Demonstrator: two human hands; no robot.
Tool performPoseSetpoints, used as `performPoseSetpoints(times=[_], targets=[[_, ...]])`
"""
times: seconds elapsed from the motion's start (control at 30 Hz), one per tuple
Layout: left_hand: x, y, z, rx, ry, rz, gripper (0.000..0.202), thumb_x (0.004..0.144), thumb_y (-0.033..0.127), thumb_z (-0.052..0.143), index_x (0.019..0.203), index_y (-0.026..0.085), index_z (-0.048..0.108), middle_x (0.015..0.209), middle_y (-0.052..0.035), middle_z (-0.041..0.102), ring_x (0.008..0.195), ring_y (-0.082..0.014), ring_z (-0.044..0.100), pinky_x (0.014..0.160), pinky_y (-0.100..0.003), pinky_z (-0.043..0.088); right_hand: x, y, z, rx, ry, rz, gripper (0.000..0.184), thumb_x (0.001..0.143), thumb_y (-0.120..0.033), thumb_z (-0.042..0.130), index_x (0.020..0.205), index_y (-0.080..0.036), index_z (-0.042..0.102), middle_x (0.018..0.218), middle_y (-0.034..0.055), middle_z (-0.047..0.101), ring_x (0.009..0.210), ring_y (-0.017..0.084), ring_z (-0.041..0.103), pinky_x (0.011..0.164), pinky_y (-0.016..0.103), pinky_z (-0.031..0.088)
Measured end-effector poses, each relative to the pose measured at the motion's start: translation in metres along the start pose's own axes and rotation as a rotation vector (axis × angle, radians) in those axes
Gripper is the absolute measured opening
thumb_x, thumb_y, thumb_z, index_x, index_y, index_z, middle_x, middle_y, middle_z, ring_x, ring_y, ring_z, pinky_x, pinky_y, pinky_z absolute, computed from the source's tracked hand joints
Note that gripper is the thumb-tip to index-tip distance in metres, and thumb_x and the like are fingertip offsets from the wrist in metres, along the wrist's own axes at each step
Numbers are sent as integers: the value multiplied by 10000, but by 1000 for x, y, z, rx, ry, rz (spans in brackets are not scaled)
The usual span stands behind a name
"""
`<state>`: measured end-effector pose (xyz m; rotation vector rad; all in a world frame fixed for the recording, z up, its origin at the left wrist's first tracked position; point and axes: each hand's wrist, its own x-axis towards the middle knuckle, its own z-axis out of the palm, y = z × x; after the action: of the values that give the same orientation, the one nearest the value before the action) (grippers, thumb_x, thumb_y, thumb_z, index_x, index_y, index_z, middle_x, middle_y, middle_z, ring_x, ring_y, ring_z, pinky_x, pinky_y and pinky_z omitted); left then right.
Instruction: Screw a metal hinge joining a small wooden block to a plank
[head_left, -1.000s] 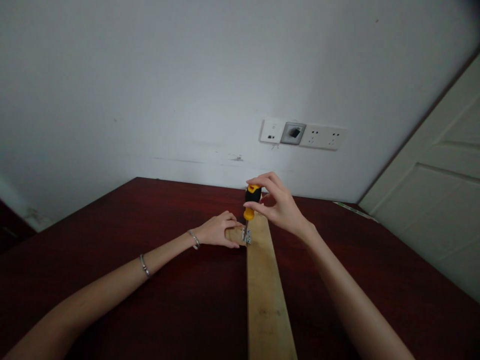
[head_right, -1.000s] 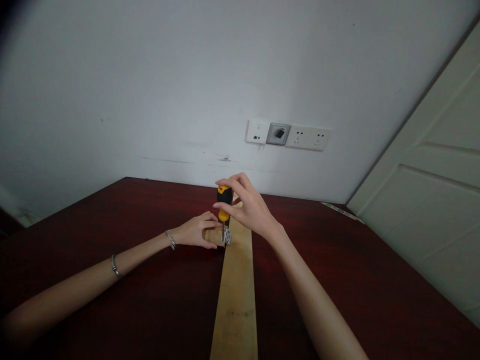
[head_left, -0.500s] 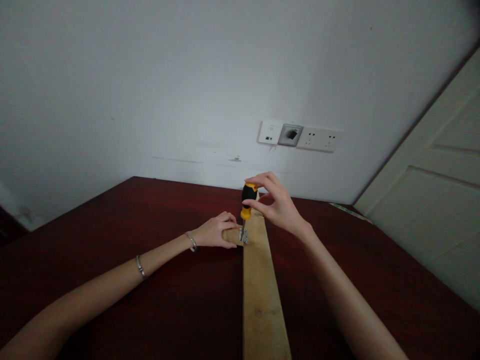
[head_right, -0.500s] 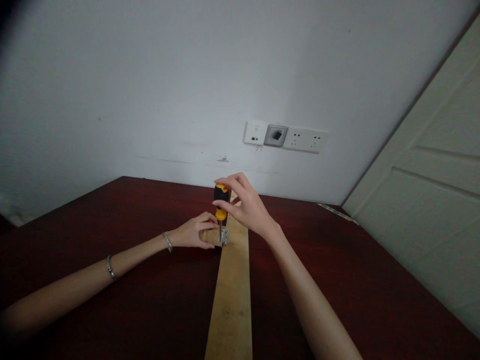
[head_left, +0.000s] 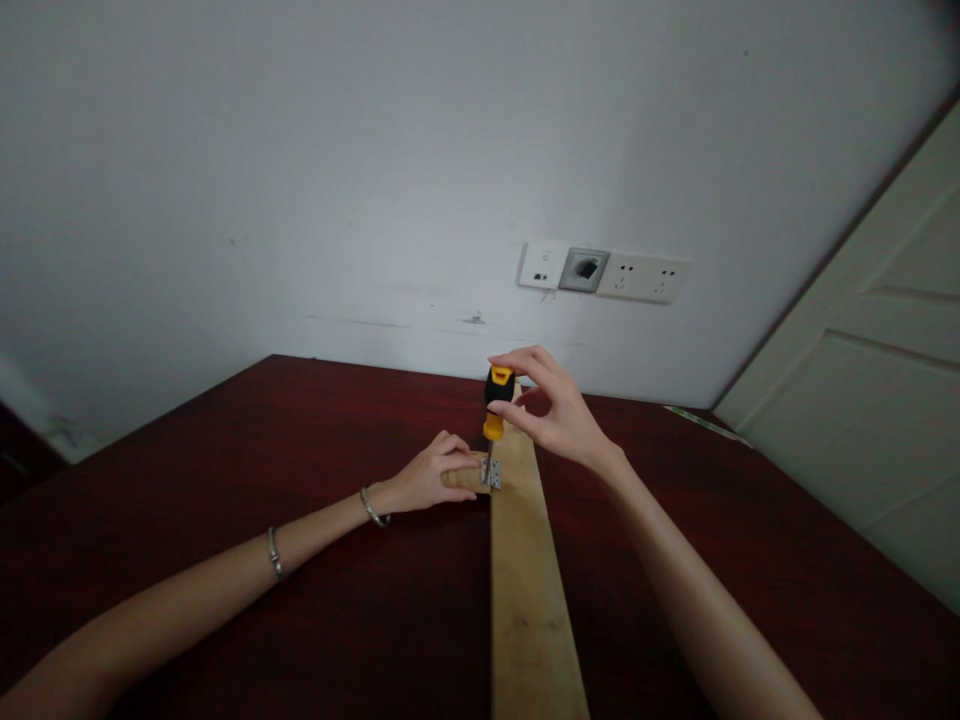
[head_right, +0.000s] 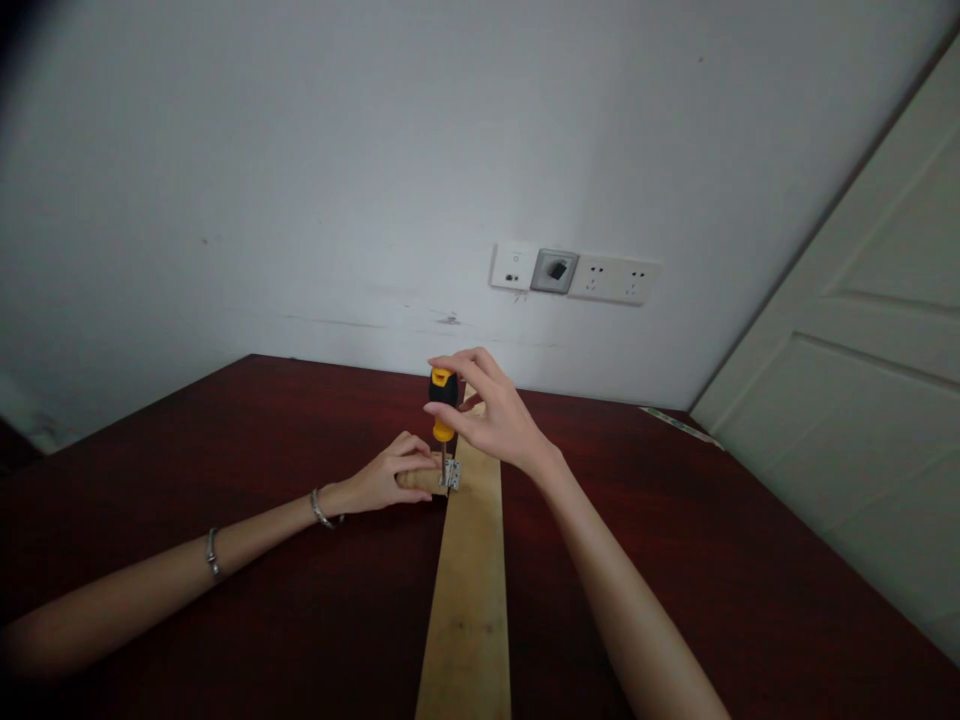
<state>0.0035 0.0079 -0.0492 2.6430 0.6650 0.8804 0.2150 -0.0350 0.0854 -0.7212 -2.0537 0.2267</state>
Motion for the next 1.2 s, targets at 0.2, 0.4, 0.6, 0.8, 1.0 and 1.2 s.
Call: performPoseSetpoints(times=[0.2, 0.4, 0.6, 0.8, 1.0, 1.2], targets=[[-2, -1, 2, -18, -5, -15, 320, 754, 387, 692, 1048, 265, 668, 1002, -48, 510, 983, -201, 445, 884, -369, 417, 0, 1, -1, 16, -10, 14, 382, 822, -239, 569, 1199, -279, 528, 1108, 58, 545, 936, 179, 547, 643, 296, 559], [-3, -2, 2, -73, 3, -11, 263, 770, 366, 681, 1006, 249, 688, 983, -48, 483, 960, -185, 464, 869, -345, 426, 0, 0, -3, 35, -31, -6, 405, 814, -206, 564, 1209, -286, 538, 1142, 62, 496, 1004, 184, 529, 677, 291, 561], [-3, -2, 3, -111, 5, -17, 223, 788, 334, 666, 985, 232, 692, 972, -47, 478, 942, -177, 470, 852, -340, 432, 1, 0, -4, 27, 1, 23, 356, 815, -256, 585, 1169, -280, 565, 1080, 55, 520, 943, 171, 544, 612, 256, 556], [-3, -1, 3, -111, 28, -6, 209, 783, 330, 671, 949, 206, 700, 947, -48, 464, 918, -171, 471, 826, -329, 440, 1, -2, -4, 24, -15, 25, 375, 809, -253, 583, 1182, -278, 552, 1080, 59, 503, 958, 179, 533, 631, 269, 557], [-4, 0, 1, -93, 31, 13, 195, 788, 330, 668, 946, 223, 709, 920, -40, 443, 904, -165, 461, 816, -323, 434, 1, 1, -3, 14, -14, 30, 360, 816, -238, 569, 1175, -264, 548, 1055, 54, 530, 914, 167, 545, 627, 264, 546], [-4, -2, 3, -86, 37, 29, 169, 792, 331, 664, 911, 222, 715, 909, -36, 443, 902, -161, 459, 810, -322, 438, 1, -1, -5, -1, -16, 50, 402, 770, -308, 637, 1162, -273, 554, 1030, 50, 520, 903, 174, 538, 625, 275, 543]])
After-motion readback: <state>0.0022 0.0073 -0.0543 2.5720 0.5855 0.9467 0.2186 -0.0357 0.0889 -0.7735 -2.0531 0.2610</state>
